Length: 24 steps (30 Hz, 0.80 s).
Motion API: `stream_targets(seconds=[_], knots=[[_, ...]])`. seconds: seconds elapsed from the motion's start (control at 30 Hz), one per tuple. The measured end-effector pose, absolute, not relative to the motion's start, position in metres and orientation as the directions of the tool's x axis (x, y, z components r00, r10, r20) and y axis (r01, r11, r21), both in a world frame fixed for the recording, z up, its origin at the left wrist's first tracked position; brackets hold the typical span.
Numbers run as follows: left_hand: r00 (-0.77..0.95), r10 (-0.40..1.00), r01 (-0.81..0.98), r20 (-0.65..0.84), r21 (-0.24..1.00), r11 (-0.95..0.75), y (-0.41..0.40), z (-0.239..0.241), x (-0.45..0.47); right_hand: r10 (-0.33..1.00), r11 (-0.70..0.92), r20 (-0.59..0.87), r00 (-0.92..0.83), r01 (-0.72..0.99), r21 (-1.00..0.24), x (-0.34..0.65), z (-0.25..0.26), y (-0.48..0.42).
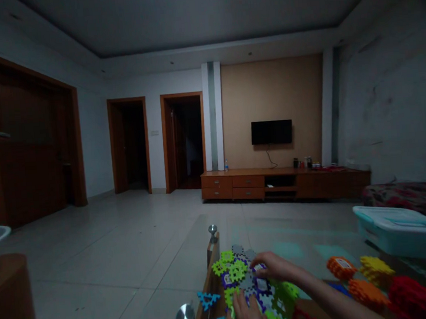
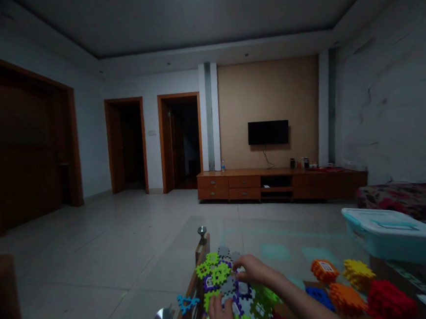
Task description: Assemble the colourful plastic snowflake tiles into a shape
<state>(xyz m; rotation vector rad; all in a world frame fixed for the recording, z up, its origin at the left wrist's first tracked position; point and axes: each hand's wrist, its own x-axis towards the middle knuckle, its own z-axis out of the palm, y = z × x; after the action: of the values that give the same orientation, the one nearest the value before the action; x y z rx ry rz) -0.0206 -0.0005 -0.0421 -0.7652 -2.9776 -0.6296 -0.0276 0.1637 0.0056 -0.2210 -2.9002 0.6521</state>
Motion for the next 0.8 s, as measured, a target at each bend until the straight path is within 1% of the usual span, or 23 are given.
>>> stream_targets(seconds=[0.13,0.23,0.3,0.37,0.43,0.53,0.6,0.67,0.8], knots=[[-0.877,0.471,0.474,0.099,0.342,0.811,-0.015,-0.031,-0.020,0.351,0.815,0.081,-0.933,0.262,-0.516,0.052,-0.024,0.161],[-0.848,0.528,0.512,0.034,0.306,0.803,-0.016,-0.029,-0.009,0.409,0.772,0.083,-0.909,0.295,-0.564,0.081,-0.050,0.136],[-0.835,0.549,0.521,-0.042,0.259,0.813,-0.015,-0.031,0.000,0.419,0.777,0.085,-0.904,0.308,-0.549,0.084,-0.058,0.117],[-0.834,0.539,0.507,-0.116,0.225,0.832,-0.014,-0.034,0.005,0.428,0.794,0.072,-0.901,0.337,-0.506,0.080,-0.058,0.102],[-0.837,0.527,0.493,-0.146,0.215,0.843,-0.014,-0.036,0.003,0.430,0.805,0.063,-0.901,0.351,-0.477,0.076,-0.054,0.095],[-0.830,0.544,0.513,-0.120,0.220,0.830,-0.020,-0.037,-0.009,0.403,0.816,0.074,-0.912,0.322,-0.480,0.075,-0.051,0.096],[-0.836,0.544,0.516,-0.074,0.234,0.824,-0.026,-0.039,-0.018,0.374,0.819,0.077,-0.924,0.290,-0.495,0.079,-0.051,0.099],[-0.859,0.513,0.495,-0.010,0.247,0.833,-0.032,-0.041,-0.025,0.347,0.822,0.085,-0.934,0.259,-0.507,0.085,-0.052,0.103],[-0.871,0.473,0.491,0.131,0.195,0.849,-0.033,-0.045,-0.026,0.307,0.830,0.108,-0.946,0.211,-0.517,0.094,-0.052,0.110]])
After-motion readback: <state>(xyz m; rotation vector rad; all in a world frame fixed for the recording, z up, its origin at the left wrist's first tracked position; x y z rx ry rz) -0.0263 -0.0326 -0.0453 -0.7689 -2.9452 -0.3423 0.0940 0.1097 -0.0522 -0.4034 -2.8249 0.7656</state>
